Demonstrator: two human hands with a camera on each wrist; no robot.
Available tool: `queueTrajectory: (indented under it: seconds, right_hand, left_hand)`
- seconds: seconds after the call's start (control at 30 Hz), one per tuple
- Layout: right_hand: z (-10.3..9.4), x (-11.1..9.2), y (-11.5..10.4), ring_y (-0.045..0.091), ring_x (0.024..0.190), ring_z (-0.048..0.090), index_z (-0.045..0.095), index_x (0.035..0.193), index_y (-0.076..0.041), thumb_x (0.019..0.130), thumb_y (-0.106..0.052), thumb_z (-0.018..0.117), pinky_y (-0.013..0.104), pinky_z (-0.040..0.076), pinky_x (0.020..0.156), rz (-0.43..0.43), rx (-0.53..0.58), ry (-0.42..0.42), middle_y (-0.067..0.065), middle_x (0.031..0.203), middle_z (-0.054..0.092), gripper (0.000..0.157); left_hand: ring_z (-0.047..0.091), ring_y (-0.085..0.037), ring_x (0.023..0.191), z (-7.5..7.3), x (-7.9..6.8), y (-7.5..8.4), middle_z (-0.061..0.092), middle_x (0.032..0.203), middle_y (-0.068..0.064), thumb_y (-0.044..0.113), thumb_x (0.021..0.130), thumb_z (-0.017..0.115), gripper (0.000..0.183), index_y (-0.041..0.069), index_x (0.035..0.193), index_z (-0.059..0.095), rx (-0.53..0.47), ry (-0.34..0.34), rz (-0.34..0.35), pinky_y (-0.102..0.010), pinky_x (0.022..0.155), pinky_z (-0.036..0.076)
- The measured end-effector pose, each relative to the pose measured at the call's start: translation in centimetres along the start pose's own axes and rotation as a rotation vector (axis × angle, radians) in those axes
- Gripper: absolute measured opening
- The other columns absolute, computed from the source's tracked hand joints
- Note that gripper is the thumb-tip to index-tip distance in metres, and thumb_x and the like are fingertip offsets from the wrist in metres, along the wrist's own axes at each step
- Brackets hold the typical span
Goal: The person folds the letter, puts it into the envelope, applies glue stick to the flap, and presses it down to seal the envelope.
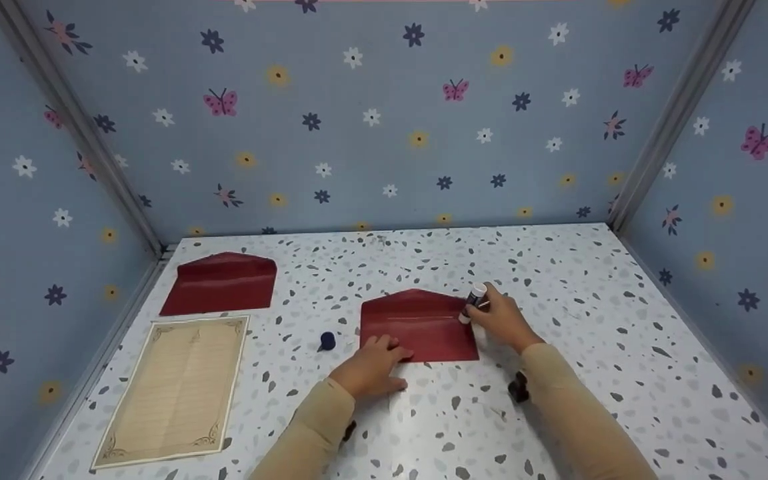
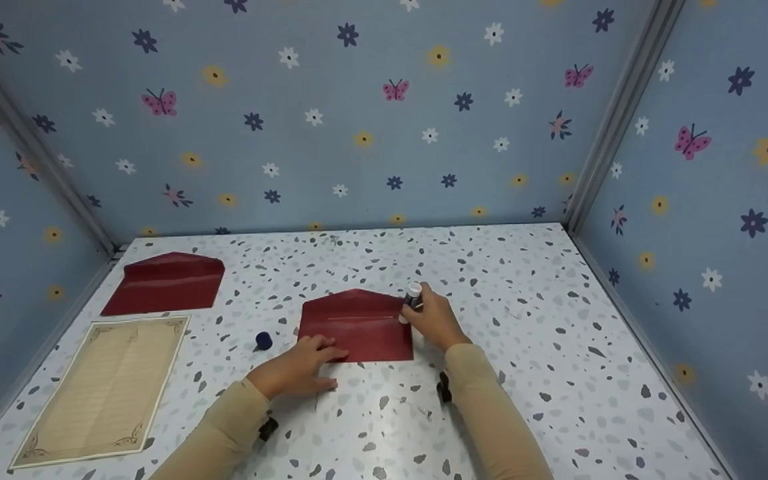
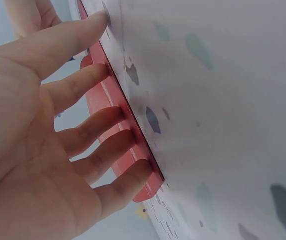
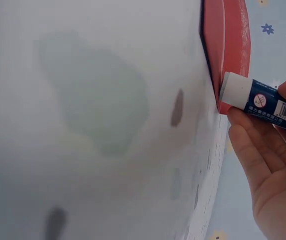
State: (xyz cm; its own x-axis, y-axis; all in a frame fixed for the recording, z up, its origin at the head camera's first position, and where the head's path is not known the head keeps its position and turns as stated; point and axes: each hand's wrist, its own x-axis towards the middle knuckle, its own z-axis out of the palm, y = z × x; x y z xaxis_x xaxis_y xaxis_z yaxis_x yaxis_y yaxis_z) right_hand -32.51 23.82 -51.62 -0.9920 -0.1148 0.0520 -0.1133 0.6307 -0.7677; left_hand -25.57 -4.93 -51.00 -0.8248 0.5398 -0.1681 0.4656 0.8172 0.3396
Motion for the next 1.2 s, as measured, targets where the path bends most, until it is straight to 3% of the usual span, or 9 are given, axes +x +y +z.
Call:
queueTrajectory:
  seconds: [0.47,0.7,1.03,1.2]
  right_hand:
    - [-0.7,-0.5,0.6,0.027,0.102,0.064,0.055,0.111,-0.009,0.095,-0.021,0.068,0.044,0.052,0.088,0.000,0.025,0.046,0.011,0.105,0.067,0.024]
    - [-1.3,-0.5,0.4,0.025,0.097,0.064,0.054,0.114,-0.009,0.098,-0.037,0.064,0.036,0.055,0.073,0.062,0.109,0.078,0.012,0.108,0.064,0.034]
    - [-1.4,-0.9,-0.5,0.027,0.106,0.063,0.054,0.115,-0.010,0.097,-0.049,0.062,0.044,0.052,0.087,0.103,0.235,0.076,0.011,0.111,0.063,0.043]
    - [-1.2,-1.0,-1.1,0.034,0.105,0.063,0.055,0.120,-0.005,0.099,-0.043,0.062,0.051,0.049,0.091,0.129,0.350,0.027,0.014,0.112,0.064,0.044]
  left_hand:
    - [0.039,-0.028,0.133,0.2,-0.1,0.0,0.046,0.146,-0.010,0.036,0.092,0.073,0.056,0.020,0.143,0.058,-0.004,0.011,-0.005,-0.044,0.106,0.042]
    - [0.039,-0.027,0.131,0.0,-0.2,-0.2,0.046,0.143,-0.008,0.033,0.090,0.076,0.055,0.022,0.141,0.059,-0.057,0.023,0.004,-0.043,0.103,0.045]
    - [0.043,-0.020,0.116,-0.2,0.1,-0.5,0.051,0.118,0.002,0.036,0.083,0.083,0.049,0.025,0.127,0.067,-0.104,0.066,-0.021,-0.042,0.098,0.046]
    - [0.048,-0.018,0.109,-0.3,0.3,-0.6,0.056,0.111,0.004,0.035,0.085,0.081,0.036,0.024,0.118,0.071,-0.122,0.138,0.003,-0.045,0.096,0.044]
